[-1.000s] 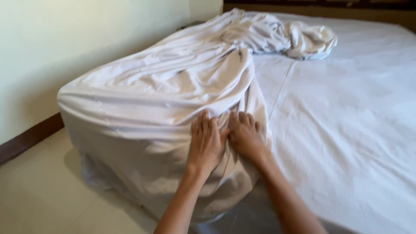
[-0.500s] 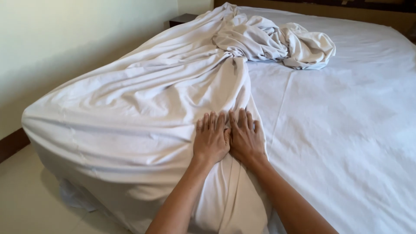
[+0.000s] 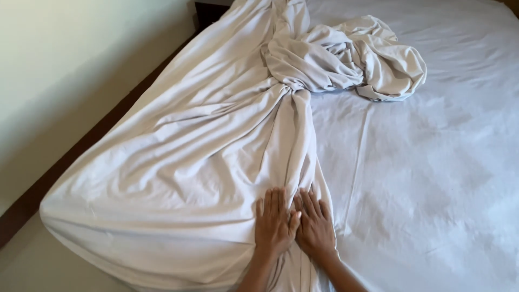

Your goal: The person smooths a white fitted sheet on a bed, then picks up a crumpled white duvet cover from the floor and places it on the bed. They proceed to spread and smooth the duvet cover over the mattress, tucking the edges under the mattress and adjusting the fabric to cover the bed surface.

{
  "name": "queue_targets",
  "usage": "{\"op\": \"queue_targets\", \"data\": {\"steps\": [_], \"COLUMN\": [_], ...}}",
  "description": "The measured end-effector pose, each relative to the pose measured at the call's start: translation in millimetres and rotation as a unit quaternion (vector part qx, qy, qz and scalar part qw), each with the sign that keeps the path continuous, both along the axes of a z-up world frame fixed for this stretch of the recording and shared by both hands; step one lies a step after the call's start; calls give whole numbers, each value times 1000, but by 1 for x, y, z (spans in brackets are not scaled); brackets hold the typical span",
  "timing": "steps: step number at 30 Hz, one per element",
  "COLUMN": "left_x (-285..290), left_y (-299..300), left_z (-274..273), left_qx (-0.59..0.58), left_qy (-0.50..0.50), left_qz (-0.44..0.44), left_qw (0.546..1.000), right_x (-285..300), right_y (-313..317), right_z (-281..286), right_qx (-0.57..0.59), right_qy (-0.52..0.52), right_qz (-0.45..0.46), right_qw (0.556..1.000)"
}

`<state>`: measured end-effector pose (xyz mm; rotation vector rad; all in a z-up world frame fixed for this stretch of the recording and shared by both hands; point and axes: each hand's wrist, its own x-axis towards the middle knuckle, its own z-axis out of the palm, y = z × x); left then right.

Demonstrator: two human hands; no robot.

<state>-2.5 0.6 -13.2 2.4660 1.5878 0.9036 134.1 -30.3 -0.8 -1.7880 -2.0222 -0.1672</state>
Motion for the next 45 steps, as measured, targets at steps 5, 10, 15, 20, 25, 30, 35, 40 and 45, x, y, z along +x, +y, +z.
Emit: {"op": "queue_targets", "data": {"steps": [5,10,15,20,25,30,35,40,45], "left_x": [-2,3,2,10,31,60,73,80,85], "left_y": [8,17,28,49,136,193,247,299,361], "left_z": [-10,-4,4,48,119,158,176,178,162], "left_qx": [-11,-17,-21,-69,-203,-207,-167,-195,-192], "left_qy": [27,70,51,87,132,96,146,201,226], "left_qz": [-18,-31,-60,-63,-62,-55,-79,-90,-94], "left_qw": [999,997,997,992,968,972,972,956,950], "right_x": [-4,-3,-2,9,43,66,81,106,127], "right_y": [5,11,19,31,100,168,206,238,298], "right_z": [-6,-16,-19,9,44,114,132,135,136], "right_qx": [-40,-127,-178,-237,-117,-130,-131,-141,-137], "right_qy": [-9,-38,-35,-27,39,113,98,99,92], "right_qz": [-14,-17,-32,-39,-39,-57,-51,-65,-86], "right_qw": [999,991,983,970,992,983,985,983,983]}}
